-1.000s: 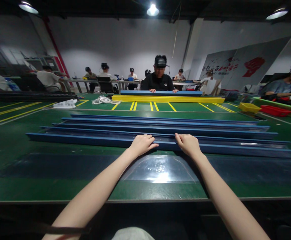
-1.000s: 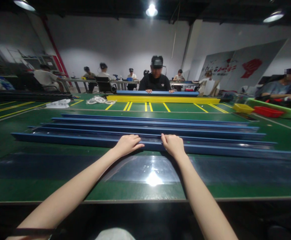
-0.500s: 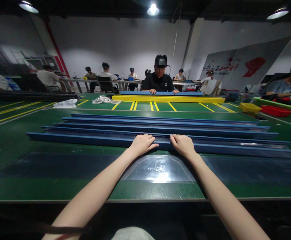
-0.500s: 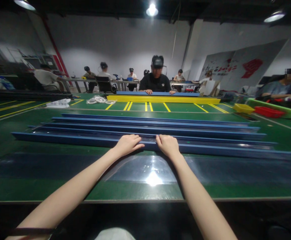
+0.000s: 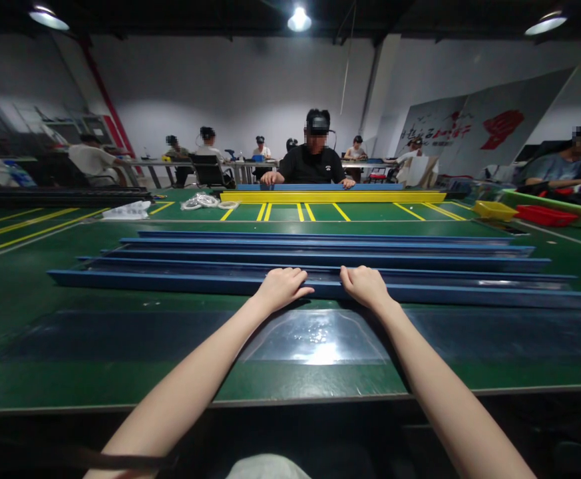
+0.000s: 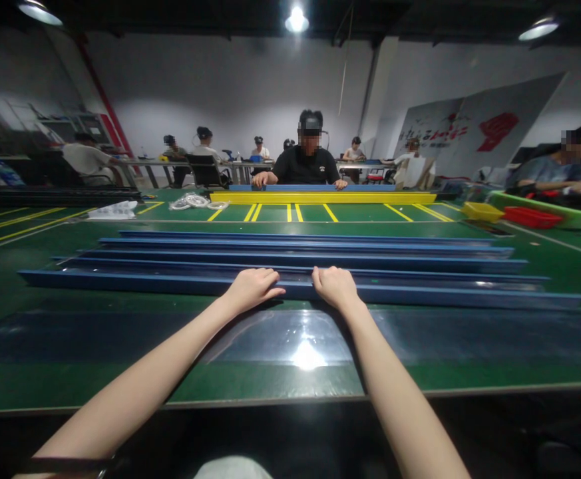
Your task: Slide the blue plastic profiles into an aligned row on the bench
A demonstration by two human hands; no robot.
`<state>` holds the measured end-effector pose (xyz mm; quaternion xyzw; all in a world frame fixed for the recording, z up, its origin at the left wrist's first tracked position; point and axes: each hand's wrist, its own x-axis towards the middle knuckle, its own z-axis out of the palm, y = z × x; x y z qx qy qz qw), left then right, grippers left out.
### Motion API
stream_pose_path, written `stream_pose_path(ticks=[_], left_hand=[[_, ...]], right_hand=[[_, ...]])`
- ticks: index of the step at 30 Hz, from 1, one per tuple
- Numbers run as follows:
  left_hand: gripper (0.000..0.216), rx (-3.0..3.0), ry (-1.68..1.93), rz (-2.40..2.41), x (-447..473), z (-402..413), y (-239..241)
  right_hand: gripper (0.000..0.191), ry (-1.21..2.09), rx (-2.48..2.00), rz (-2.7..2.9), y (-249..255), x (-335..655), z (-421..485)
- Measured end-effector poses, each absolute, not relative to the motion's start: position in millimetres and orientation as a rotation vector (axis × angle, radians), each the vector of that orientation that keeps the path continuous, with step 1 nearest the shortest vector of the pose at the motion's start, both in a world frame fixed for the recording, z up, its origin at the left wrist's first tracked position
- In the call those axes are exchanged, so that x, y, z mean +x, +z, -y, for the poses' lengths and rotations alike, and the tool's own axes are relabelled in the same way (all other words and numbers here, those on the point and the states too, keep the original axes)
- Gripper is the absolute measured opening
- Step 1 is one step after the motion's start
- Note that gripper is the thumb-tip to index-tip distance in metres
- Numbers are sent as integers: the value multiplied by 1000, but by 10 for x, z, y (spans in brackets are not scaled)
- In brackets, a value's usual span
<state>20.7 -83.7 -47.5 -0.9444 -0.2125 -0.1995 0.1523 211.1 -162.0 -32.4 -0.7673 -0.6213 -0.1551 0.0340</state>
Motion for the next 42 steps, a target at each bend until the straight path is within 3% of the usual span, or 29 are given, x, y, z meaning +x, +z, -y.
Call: stream_pose_path(ticks=[23,42], left_hand=[[33,-2676,-542,591,223,830,-493],[34,-2670,-552,591,218,840,-499]], right_hand=[[49,-435,-2443,1808,-291,2292,1733],[56,-421,-2401,1737,-324,2077,1616]])
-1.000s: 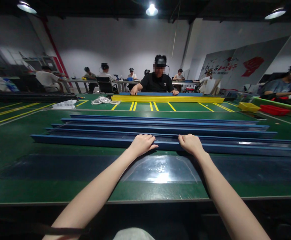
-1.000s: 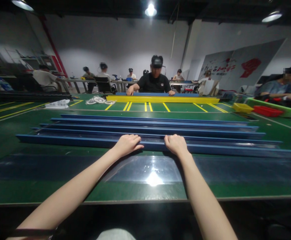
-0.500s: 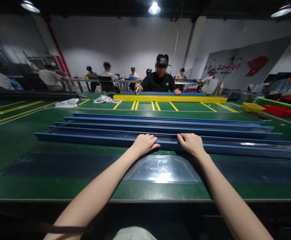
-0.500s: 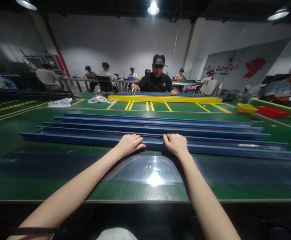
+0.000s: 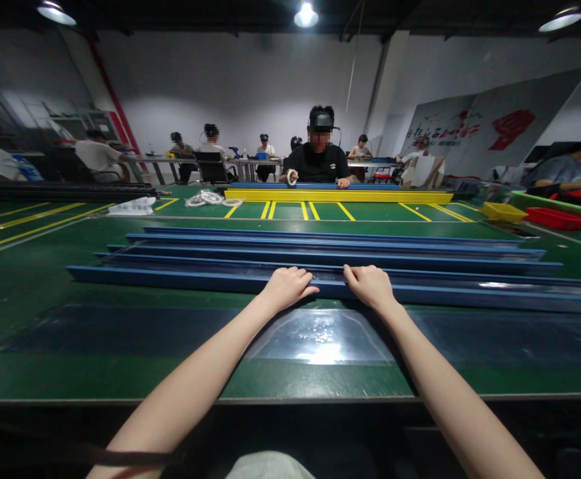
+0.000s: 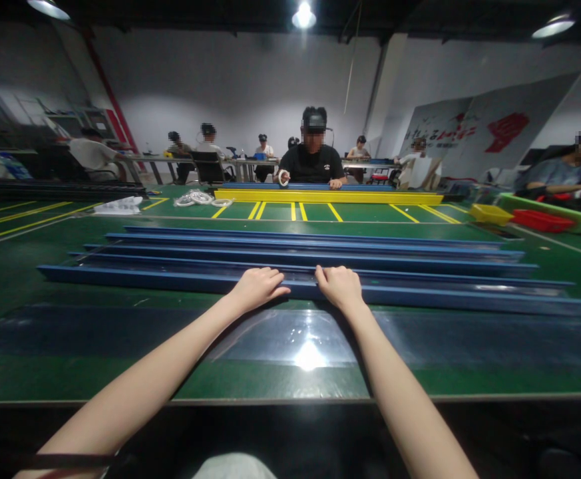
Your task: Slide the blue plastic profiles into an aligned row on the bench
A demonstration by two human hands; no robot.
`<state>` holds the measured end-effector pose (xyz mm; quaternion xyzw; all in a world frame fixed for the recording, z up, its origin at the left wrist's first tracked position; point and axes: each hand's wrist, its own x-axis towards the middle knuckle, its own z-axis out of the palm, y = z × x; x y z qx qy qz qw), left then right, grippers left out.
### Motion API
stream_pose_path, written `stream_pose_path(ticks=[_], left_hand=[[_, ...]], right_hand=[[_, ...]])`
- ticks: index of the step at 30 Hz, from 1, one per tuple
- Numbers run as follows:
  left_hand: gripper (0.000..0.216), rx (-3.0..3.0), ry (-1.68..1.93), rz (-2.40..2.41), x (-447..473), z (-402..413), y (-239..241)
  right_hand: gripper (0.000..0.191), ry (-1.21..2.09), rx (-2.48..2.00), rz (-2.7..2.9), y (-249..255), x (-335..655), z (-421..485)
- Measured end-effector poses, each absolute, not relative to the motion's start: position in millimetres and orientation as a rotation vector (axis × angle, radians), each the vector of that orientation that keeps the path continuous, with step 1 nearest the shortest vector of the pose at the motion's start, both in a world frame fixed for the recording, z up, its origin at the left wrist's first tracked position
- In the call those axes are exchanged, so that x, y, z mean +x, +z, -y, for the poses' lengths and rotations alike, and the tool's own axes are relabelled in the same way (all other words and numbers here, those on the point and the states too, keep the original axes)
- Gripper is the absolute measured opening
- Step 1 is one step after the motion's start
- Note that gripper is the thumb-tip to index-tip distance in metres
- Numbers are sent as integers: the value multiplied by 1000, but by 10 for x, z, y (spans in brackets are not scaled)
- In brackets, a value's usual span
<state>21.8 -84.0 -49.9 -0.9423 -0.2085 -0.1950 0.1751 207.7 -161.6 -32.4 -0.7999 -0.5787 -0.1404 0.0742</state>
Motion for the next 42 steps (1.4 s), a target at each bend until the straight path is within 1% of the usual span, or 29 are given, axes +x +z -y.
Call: stream_pose_path(ticks=[5,13,24,34,42], left_hand=[[33,-2647,-570,577,221,827,-514],[33,-2614,-586,567,214,836,-484],[35,-2600,-603,570,209,844,-468],[36,-2611,-590,573,223,829,-499],[36,-2615,-600,577,214,827,-496]], right_hand=[[57,-365,-2446,1738,-316,2081,1600],[57,-404,-2436,1745,-323,2118,1589],[55,-332,-2534,1648,-299,2343,1675],[52,-452,-2449,1735,-269,2266,1719],[51,-463,-2335,1771,-289,2150,1641]])
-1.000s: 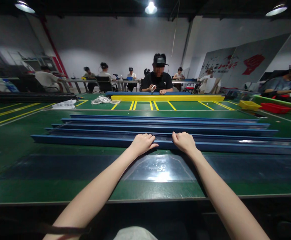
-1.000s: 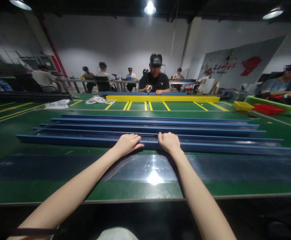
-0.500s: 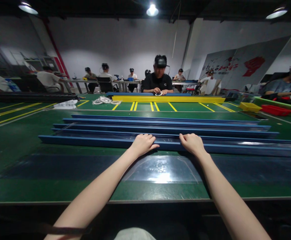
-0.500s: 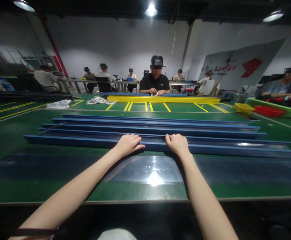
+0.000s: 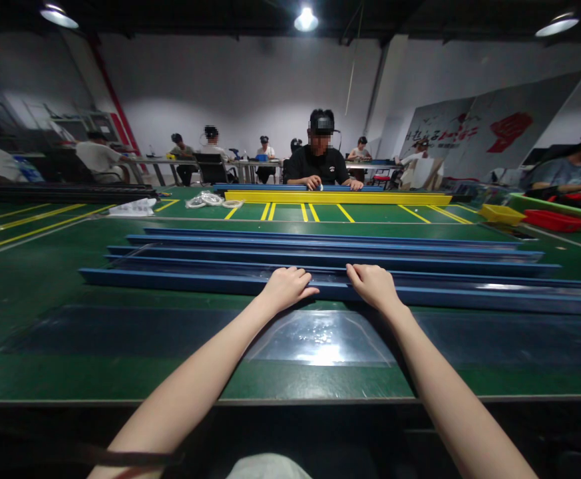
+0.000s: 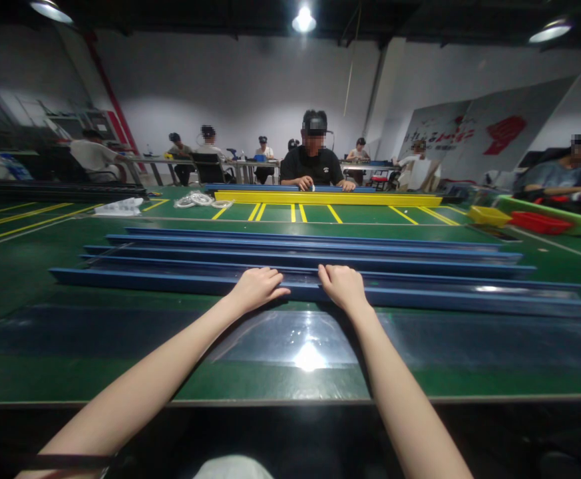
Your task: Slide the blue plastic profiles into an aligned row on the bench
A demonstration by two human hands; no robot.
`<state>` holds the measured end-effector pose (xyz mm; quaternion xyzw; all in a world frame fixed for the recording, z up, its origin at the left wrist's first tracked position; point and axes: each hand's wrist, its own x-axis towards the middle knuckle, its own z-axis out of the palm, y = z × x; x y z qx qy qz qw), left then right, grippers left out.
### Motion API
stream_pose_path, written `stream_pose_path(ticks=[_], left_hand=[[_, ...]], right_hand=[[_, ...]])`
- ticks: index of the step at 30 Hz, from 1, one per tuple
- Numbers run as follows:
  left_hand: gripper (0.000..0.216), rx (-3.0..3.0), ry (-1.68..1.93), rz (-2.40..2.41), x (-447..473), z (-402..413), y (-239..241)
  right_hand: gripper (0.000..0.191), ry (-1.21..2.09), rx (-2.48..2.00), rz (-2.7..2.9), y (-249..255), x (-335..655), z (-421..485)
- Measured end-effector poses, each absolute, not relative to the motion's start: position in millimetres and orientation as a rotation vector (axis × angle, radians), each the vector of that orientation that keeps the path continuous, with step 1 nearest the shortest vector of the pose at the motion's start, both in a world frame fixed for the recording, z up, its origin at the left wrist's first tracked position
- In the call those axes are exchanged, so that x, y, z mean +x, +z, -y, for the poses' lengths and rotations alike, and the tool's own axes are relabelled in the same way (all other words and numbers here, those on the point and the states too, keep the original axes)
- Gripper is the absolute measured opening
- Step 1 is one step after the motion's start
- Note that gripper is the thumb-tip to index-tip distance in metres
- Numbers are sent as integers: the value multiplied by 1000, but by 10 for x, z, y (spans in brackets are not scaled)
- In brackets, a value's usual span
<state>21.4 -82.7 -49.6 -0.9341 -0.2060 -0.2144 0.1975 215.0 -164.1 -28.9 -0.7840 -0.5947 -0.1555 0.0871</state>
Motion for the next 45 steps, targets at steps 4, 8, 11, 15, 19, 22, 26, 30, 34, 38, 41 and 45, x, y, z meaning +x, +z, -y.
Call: stream_pose_path(ticks=[4,8,11,15,19,22,26,30,34,38,41,45], left_hand=[[36,-2616,-602,576,216,824,-500],[37,-2624,-602,574,218,820,-507],[37,-2631,-598,572,216,817,-508],[38,-2647,-584,565,213,815,-501],[38,-2653,-561,574,213,817,-495],[38,-2653,-553,581,215,819,-493],[37,-2654,-556,578,214,828,-484],[36,-2652,-556,606,202,842,-464],[36,-2639,-571,620,192,839,-461],[36,-2646,-588,604,198,832,-479],[37,-2646,-588,577,207,833,-487],[37,-2634,-575,573,212,837,-484]], right_hand=[[53,-442,-2360,1780,-308,2146,1633],[56,-422,-2373,1781,-310,2148,1636],[57,-393,-2387,1779,-306,2146,1634],[59,-359,-2409,1779,-311,2148,1622],[61,-340,-2436,1801,-319,2154,1616],[61,-334,-2449,1806,-315,2159,1618],[62,-304,-2431,1826,-295,2168,1613],[64,-306,-2427,1828,-284,2192,1604],[64,-321,-2452,1785,-288,2273,1633],[62,-316,-2501,1718,-285,2377,1687],[59,-336,-2513,1701,-287,2418,1714],[56,-408,-2483,1723,-299,2416,1728]])
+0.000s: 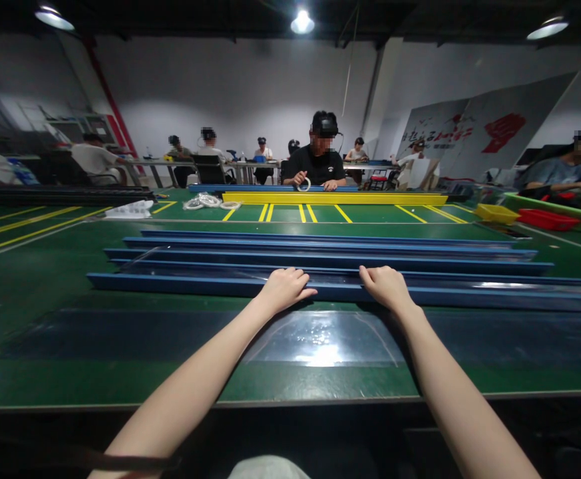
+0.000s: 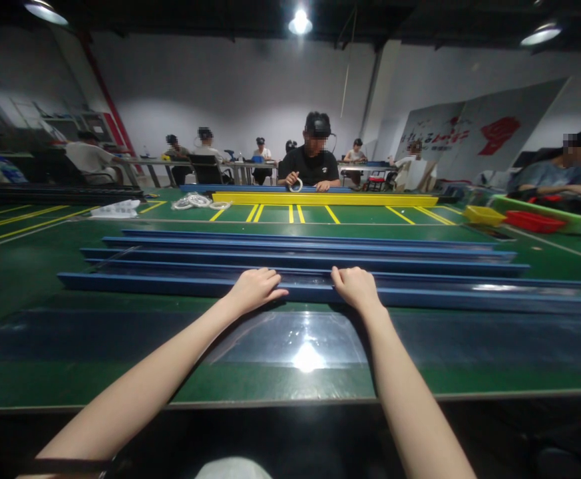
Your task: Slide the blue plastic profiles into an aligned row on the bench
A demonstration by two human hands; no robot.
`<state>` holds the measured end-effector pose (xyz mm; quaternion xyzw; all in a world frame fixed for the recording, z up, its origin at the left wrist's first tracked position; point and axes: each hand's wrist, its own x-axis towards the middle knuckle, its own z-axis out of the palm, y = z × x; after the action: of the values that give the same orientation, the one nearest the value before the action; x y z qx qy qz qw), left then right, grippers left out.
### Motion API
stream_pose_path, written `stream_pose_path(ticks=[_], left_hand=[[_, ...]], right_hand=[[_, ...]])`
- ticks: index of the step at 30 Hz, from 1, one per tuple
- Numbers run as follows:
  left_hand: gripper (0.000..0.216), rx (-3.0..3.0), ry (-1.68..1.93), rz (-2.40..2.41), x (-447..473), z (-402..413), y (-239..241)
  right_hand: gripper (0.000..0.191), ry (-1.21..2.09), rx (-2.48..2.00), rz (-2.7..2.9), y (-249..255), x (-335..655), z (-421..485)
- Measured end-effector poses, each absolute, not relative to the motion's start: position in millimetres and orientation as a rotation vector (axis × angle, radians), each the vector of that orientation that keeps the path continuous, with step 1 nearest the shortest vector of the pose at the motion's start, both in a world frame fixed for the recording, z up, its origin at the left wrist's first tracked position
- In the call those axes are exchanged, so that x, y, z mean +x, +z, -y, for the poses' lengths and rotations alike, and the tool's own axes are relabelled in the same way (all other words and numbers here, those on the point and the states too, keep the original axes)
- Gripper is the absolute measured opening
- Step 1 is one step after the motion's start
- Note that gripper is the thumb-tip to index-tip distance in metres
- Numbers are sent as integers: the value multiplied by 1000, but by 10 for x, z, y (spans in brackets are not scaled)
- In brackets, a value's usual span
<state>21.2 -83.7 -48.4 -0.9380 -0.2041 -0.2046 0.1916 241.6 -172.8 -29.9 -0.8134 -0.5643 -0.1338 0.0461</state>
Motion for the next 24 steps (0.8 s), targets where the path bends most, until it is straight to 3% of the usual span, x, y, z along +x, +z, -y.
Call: stream_pose_path(ticks=[24], left_hand=[[38,-2642,-553,574,212,844,-475]], right_hand=[[57,-416,-2369,1798,-331,2248,1657]])
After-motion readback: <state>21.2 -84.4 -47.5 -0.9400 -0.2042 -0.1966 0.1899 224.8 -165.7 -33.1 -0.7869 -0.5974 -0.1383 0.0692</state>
